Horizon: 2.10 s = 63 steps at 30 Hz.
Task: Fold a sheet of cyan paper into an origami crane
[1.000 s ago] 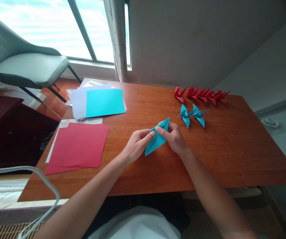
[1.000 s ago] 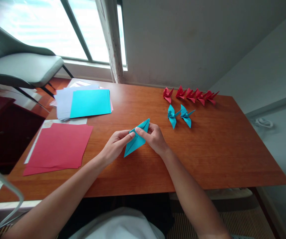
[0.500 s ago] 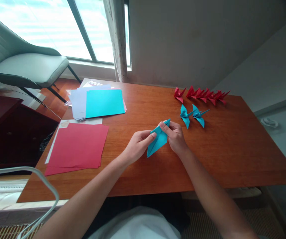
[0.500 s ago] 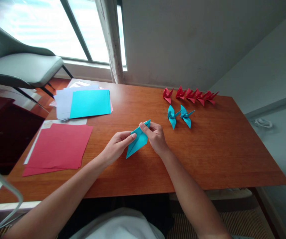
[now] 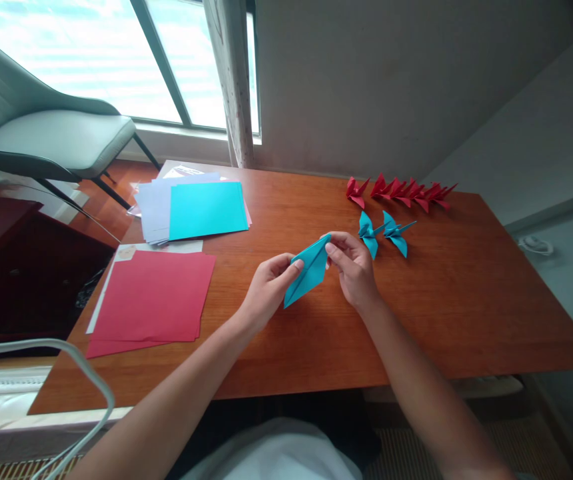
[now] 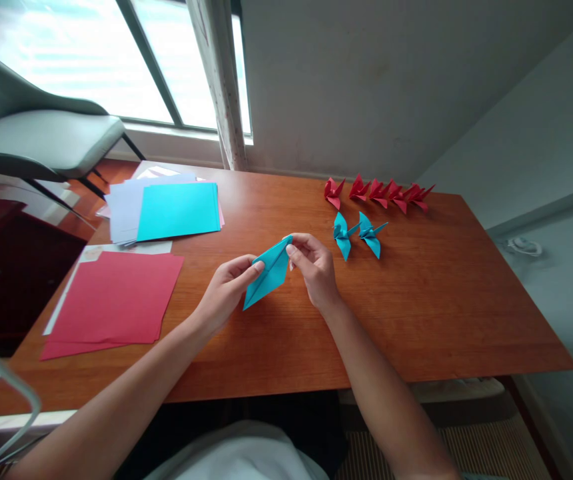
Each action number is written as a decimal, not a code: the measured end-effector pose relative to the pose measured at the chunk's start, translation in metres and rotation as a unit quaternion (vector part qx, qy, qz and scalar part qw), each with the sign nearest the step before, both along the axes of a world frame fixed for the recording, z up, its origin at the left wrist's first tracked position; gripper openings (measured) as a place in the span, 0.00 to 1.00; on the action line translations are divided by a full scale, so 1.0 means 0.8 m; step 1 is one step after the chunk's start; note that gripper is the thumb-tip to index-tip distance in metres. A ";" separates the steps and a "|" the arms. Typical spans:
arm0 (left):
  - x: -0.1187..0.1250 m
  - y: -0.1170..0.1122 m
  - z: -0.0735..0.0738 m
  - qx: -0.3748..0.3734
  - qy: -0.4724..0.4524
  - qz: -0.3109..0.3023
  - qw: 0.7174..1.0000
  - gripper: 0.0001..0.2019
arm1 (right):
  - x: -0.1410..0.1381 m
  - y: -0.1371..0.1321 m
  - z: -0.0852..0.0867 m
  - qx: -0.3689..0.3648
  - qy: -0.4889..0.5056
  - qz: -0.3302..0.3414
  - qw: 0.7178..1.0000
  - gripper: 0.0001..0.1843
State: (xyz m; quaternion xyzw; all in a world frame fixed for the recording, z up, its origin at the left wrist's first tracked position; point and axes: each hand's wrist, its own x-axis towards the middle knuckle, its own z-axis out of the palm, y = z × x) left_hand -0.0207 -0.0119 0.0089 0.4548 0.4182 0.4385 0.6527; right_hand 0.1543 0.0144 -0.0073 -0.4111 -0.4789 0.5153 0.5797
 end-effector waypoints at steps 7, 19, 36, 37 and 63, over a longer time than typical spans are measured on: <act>0.001 0.000 -0.004 0.008 0.008 -0.010 1.000 0.19 | -0.005 -0.004 0.002 -0.007 -0.057 0.002 0.998 0.10; 0.000 -0.002 -0.003 0.062 0.044 -0.013 0.997 0.17 | 0.004 -0.003 0.009 -0.008 -0.056 0.039 0.998 0.04; -0.001 -0.002 0.002 0.079 0.065 -0.010 0.995 0.19 | 0.003 -0.007 0.014 -0.013 -0.097 0.070 0.993 0.09; -0.001 -0.002 0.002 0.077 0.065 -0.009 0.995 0.19 | 0.003 -0.007 0.015 -0.015 -0.100 0.070 0.992 0.10; -0.007 0.000 0.006 0.091 0.076 0.046 0.992 0.16 | 0.000 -0.012 0.017 -0.031 -0.119 0.130 0.984 0.09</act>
